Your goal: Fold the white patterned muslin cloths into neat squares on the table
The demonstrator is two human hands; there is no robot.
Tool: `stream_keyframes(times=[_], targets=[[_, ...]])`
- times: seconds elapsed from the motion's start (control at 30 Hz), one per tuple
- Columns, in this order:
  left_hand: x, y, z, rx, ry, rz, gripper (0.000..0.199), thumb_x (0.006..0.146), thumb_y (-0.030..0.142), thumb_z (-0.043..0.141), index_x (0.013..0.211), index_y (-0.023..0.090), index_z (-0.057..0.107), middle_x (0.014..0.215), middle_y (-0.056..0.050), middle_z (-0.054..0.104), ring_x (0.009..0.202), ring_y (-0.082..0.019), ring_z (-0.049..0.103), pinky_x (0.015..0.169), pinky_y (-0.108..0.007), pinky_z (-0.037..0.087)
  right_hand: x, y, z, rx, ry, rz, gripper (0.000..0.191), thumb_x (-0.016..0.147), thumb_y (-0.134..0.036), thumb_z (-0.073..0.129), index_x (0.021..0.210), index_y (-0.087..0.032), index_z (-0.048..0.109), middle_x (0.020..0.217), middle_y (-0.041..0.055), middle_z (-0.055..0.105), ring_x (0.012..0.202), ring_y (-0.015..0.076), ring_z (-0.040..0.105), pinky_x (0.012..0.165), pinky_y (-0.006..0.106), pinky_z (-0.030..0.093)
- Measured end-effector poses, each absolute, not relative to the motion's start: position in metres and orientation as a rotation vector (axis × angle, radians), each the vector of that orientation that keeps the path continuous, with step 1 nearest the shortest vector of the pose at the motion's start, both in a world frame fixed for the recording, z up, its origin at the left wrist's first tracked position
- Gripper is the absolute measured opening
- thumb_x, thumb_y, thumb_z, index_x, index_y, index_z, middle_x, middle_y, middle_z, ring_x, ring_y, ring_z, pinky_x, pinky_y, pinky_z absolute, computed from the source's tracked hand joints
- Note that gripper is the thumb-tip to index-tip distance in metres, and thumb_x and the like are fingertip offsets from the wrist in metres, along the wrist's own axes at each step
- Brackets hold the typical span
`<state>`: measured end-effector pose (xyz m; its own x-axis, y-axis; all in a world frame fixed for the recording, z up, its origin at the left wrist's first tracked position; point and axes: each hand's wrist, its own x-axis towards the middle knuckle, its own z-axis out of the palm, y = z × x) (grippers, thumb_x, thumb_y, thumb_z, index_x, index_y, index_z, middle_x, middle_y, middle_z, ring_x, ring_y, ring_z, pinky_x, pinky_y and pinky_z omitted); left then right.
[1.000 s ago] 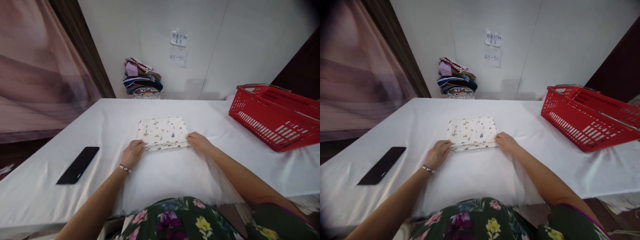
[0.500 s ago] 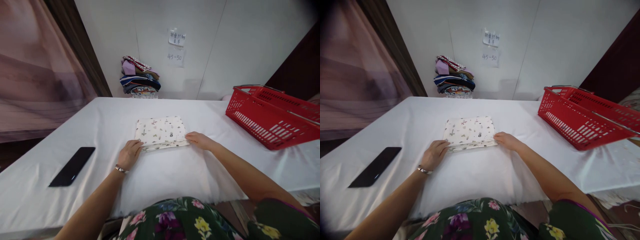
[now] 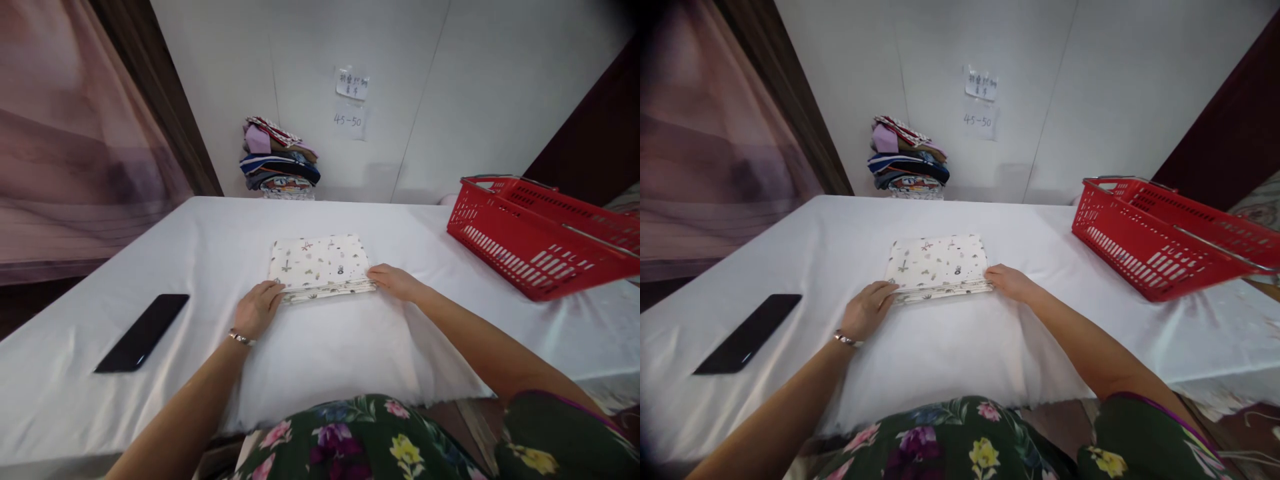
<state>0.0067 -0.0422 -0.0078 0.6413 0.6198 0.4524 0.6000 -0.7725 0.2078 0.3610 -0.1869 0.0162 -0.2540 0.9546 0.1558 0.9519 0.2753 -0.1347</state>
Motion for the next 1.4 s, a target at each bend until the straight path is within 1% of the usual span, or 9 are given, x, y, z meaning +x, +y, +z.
stream_keyframes(times=[0.1,0.17,0.27,0.43,0.7,1.03,1.1,1.27,1.4], targets=[[0.005,-0.044,-0.007,2.758,1.056,0.706,0.033,0.088,0.037,0.036,0.114,0.028,0.055,0.119,0.0,0.056,0.094,-0.015,0.059,0.069,-0.026,0.049,0.362,-0.187,0.012,-1.766,-2.29,-0.042,0.031,0.086,-0.018,0.039,0.111,-0.021,0.057,0.115,0.008,0.057,0.105,0.0206,0.051,0.085,0.035,0.047],[0.004,-0.044,-0.007,2.752,1.029,0.697,0.032,0.088,0.037,0.036,0.113,0.029,0.055,0.121,0.001,0.055,0.097,-0.015,0.059,0.072,-0.025,0.049,0.362,-0.188,0.011,-1.776,-2.216,-0.098,0.03,0.088,-0.019,0.038,0.111,-0.02,0.057,0.114,0.0086,0.057,0.104,0.0205,0.051,0.085,0.035,0.047],[0.003,-0.043,-0.006,2.749,1.031,0.725,0.032,0.089,0.034,0.034,0.109,0.027,0.057,0.117,0.0,0.057,0.103,-0.017,0.057,0.076,-0.027,0.049,0.359,-0.191,0.009,-1.783,-2.169,-0.134,0.029,0.088,-0.019,0.037,0.11,-0.02,0.057,0.111,0.0088,0.057,0.102,0.0204,0.052,0.084,0.035,0.047],[0.004,-0.042,-0.006,2.75,1.034,0.781,0.032,0.09,0.031,0.031,0.108,0.022,0.056,0.114,-0.003,0.058,0.101,-0.017,0.057,0.077,-0.028,0.049,0.35,-0.199,0.006,-1.771,-2.188,-0.126,0.028,0.088,-0.019,0.037,0.107,-0.02,0.057,0.109,0.0085,0.057,0.102,0.0205,0.051,0.083,0.034,0.047],[0.005,-0.043,-0.005,2.728,1.071,0.743,0.029,0.09,0.031,0.031,0.105,0.022,0.054,0.112,-0.003,0.057,0.096,-0.017,0.058,0.072,-0.027,0.049,0.345,-0.202,0.003,-1.763,-2.114,-0.051,0.027,0.088,-0.021,0.038,0.108,-0.02,0.057,0.11,0.0081,0.056,0.102,0.0202,0.051,0.086,0.036,0.047],[0.003,-0.038,-0.01,2.673,0.963,0.771,0.026,0.09,0.03,0.032,0.104,0.021,0.052,0.11,-0.005,0.055,0.097,-0.017,0.057,0.079,-0.028,0.048,0.343,-0.208,0.0,-1.749,-2.163,-0.006,0.03,0.086,-0.023,0.041,0.114,-0.022,0.054,0.116,0.0094,0.052,0.107,0.0225,0.049,0.088,0.04,0.046],[0.002,-0.04,-0.008,2.664,0.952,0.765,0.026,0.089,0.032,0.034,0.105,0.022,0.052,0.111,-0.004,0.055,0.094,-0.016,0.058,0.076,-0.027,0.048,0.345,-0.206,-0.001,-1.775,-2.154,0.003,0.03,0.086,-0.025,0.041,0.113,-0.022,0.055,0.116,0.0095,0.053,0.106,0.0228,0.049,0.088,0.04,0.046],[-0.001,-0.045,-0.004,2.641,0.983,0.763,0.033,0.084,0.041,0.045,0.113,0.026,0.051,0.117,-0.003,0.053,0.067,-0.009,0.06,0.063,-0.024,0.048,0.345,-0.201,-0.001,-1.838,-2.096,0.038,0.028,0.087,-0.026,0.041,0.109,-0.023,0.057,0.114,0.0078,0.054,0.106,0.0225,0.05,0.09,0.04,0.045],[-0.001,-0.046,-0.004,2.671,0.94,0.671,0.036,0.082,0.042,0.048,0.115,0.029,0.05,0.12,-0.002,0.051,0.063,-0.007,0.059,0.061,-0.023,0.048,0.344,-0.206,0.001,-1.823,-2.135,0.059,0.032,0.085,-0.031,0.044,0.115,-0.023,0.053,0.118,0.0081,0.051,0.109,0.0231,0.048,0.091,0.039,0.045]])
